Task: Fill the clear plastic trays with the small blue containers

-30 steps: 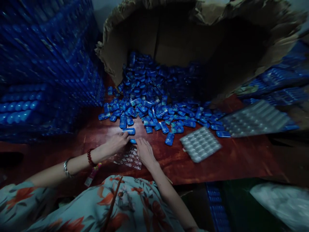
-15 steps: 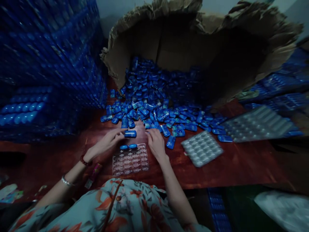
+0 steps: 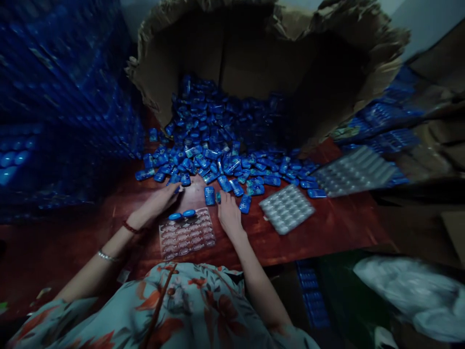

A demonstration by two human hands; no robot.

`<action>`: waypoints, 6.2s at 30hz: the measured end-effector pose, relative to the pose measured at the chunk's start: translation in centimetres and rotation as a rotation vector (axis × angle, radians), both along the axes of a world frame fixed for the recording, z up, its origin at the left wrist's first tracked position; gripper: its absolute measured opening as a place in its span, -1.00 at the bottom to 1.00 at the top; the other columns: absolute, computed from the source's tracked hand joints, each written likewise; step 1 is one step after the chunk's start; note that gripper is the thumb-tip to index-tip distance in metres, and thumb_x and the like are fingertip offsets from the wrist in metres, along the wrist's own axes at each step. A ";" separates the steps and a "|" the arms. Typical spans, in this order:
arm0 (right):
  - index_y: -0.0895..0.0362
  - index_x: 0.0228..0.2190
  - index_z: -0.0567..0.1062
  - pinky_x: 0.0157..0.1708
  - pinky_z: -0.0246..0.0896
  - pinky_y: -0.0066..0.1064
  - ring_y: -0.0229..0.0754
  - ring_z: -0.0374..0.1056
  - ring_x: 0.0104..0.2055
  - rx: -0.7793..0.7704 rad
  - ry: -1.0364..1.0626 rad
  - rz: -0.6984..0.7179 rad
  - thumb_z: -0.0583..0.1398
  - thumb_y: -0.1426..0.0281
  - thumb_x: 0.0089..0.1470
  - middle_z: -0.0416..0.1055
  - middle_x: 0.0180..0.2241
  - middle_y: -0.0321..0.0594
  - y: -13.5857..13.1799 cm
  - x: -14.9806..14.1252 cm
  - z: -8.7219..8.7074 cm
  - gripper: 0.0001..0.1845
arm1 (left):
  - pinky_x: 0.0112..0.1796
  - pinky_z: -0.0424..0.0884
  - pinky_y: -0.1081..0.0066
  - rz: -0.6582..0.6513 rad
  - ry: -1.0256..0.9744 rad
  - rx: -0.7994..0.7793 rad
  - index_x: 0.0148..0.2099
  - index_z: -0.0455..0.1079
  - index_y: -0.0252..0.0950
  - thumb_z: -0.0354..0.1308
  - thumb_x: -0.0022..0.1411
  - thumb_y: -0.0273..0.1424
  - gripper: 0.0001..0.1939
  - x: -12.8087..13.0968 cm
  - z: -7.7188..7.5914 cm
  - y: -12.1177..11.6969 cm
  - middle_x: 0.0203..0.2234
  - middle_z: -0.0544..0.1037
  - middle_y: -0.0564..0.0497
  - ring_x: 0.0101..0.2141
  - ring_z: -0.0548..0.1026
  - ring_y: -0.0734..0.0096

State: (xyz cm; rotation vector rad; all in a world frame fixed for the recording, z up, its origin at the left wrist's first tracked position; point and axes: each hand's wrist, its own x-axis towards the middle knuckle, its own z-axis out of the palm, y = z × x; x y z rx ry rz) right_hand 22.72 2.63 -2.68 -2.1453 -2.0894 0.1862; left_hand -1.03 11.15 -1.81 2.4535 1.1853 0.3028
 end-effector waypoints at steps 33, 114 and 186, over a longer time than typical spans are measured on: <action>0.12 0.01 0.32 -0.34 0.29 -0.38 -0.11 0.32 -0.18 -0.072 -0.058 0.539 0.01 0.57 0.11 0.35 -0.18 -0.04 -3.4 -6.7 4.8 -0.58 | -0.03 0.35 0.17 -0.135 0.052 0.147 0.07 0.23 -0.31 -0.14 0.27 -0.59 -0.65 -1.2 1.0 -10.2 -0.10 0.39 -0.17 -0.04 0.35 0.23; 0.07 0.02 0.34 -0.13 0.27 -0.33 -0.12 0.25 -0.01 0.105 0.183 0.450 0.07 0.46 0.12 0.29 -0.01 -0.10 8.2 -5.8 2.9 -0.60 | -0.24 0.37 0.33 -0.156 0.284 0.185 -0.03 0.28 -0.34 -0.05 0.20 -0.61 -0.71 -0.1 2.8 -10.5 -0.18 0.39 -0.13 -0.20 0.38 0.24; 0.15 0.14 0.22 -0.17 0.23 -0.21 -0.07 0.28 -0.19 0.499 0.117 -0.128 0.00 0.30 0.19 0.34 -0.22 -0.01 -4.1 2.7 0.1 -0.51 | -0.18 0.44 0.36 0.207 -0.259 0.219 0.19 0.11 -0.20 -0.06 0.31 -0.41 -0.59 -3.2 -0.7 -10.8 -0.16 0.42 -0.11 -0.19 0.46 0.33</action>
